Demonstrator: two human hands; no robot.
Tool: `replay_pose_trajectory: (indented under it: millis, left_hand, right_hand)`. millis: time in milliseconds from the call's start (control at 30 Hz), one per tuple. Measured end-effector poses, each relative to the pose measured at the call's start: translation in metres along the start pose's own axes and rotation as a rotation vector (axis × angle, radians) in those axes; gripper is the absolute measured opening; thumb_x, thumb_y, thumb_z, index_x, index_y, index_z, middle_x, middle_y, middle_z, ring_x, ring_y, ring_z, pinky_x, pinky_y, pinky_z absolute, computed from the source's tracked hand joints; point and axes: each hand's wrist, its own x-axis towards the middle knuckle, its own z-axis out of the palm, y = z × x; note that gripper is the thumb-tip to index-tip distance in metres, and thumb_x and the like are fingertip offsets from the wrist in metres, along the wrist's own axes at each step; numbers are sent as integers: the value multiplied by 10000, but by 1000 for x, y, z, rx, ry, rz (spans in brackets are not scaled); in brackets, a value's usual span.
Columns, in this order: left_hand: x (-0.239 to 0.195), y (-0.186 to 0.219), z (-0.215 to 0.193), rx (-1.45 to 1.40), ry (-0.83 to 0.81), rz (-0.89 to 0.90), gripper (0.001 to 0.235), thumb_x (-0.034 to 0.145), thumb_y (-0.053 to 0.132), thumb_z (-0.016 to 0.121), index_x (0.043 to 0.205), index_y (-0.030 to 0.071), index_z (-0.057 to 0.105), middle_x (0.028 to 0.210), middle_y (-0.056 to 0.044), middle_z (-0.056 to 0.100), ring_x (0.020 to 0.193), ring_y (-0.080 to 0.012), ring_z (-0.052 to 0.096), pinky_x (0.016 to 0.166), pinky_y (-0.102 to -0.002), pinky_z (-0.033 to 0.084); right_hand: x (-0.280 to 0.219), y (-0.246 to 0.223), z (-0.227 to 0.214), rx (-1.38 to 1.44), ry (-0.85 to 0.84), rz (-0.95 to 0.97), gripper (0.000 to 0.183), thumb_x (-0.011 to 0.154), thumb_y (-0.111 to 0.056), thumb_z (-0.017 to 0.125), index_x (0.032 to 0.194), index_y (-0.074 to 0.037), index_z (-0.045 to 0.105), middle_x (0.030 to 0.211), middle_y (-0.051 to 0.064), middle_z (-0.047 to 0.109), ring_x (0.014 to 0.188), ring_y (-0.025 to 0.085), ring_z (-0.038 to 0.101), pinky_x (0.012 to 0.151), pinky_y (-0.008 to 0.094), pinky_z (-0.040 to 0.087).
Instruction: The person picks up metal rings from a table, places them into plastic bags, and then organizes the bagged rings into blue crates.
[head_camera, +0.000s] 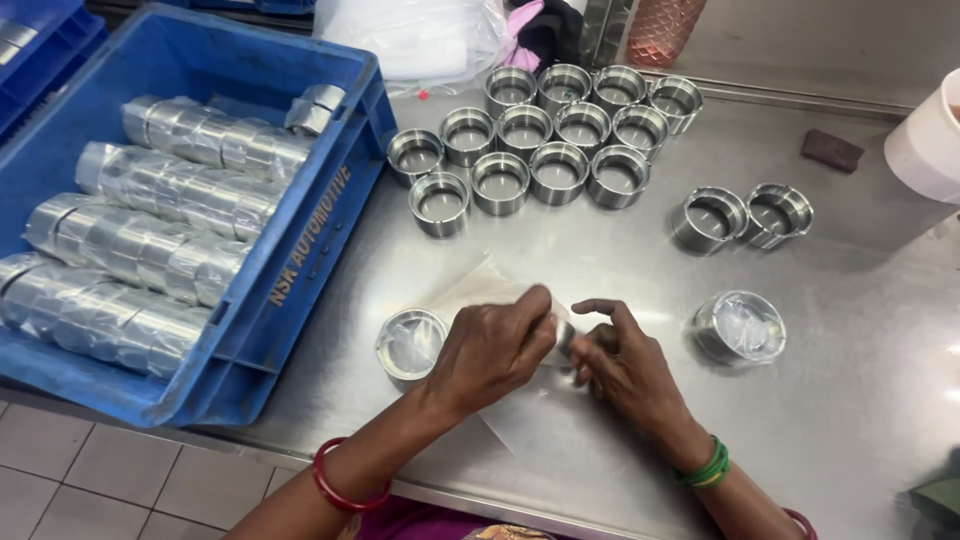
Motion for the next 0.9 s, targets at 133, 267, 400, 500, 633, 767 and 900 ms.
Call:
replay_pose_trajectory:
  millis: [133, 267, 400, 500, 633, 767, 900]
  left_hand:
    - [10, 25, -5, -141, 115, -41, 201, 1067, 190, 551, 932, 47, 509, 583, -101, 552, 496, -241, 606, 480, -392, 449]
    - [9, 49, -2, -495, -19, -73, 187, 1100, 226, 529, 971, 92, 507, 586, -7, 547, 515, -168, 625, 462, -314, 479]
    - [1, 22, -20, -553, -351, -199, 209, 984, 267, 673, 1039, 84, 588, 661, -35, 622, 615, -200, 640, 560, -386, 497]
    - [-4, -17, -8, 125, -112, 197, 759, 610, 309, 870, 1249, 15, 585, 1131, -290, 606, 1026, -423, 581, 831, -511, 543]
    - [-1, -31, 32, 129, -257, -71, 551, 676, 169, 806, 1159, 38, 574, 952, -208, 648, 920, -381, 633, 796, -496, 529]
    - [10, -34, 64, 232, -92, -107, 377, 765, 55, 744, 1083, 16, 545, 819, -174, 653, 825, -365, 665, 737, -484, 537]
    - [34, -9, 67, 211, -82, -214, 332, 820, 124, 744, 1043, 3, 530, 824, -168, 652, 764, -345, 687, 669, -472, 546]
  right_hand:
    - [-9, -11, 7, -229, 311, -772, 655, 693, -272, 842, 1251, -65, 570, 892, 155, 582, 740, 231, 575, 603, 322, 499]
    - [0, 19, 9, -175, 319, -989, 533, 804, -277, 840, 1189, -56, 545, 1019, 88, 578, 872, 165, 607, 688, 283, 524]
    - [8, 55, -1, 20, 145, -778, 272, 818, -190, 811, 1029, -74, 685, 900, 28, 641, 764, 116, 642, 630, 296, 497]
    - [5, 45, -3, 463, -66, -427, 239, 861, -121, 695, 1091, -62, 719, 1006, 39, 726, 870, 94, 689, 755, 249, 569]
    - [6, 56, -6, 256, -23, -624, 185, 795, 29, 751, 959, -49, 781, 879, 53, 548, 775, 157, 535, 668, 306, 448]
    - [-1, 41, -15, -360, 218, -776, 320, 732, 52, 722, 1026, -72, 758, 1044, 111, 499, 957, 233, 536, 805, 363, 522]
    - [-5, 36, -22, -490, 214, -745, 479, 660, 47, 673, 1138, 44, 639, 1199, 189, 458, 1124, 336, 520, 906, 403, 533]
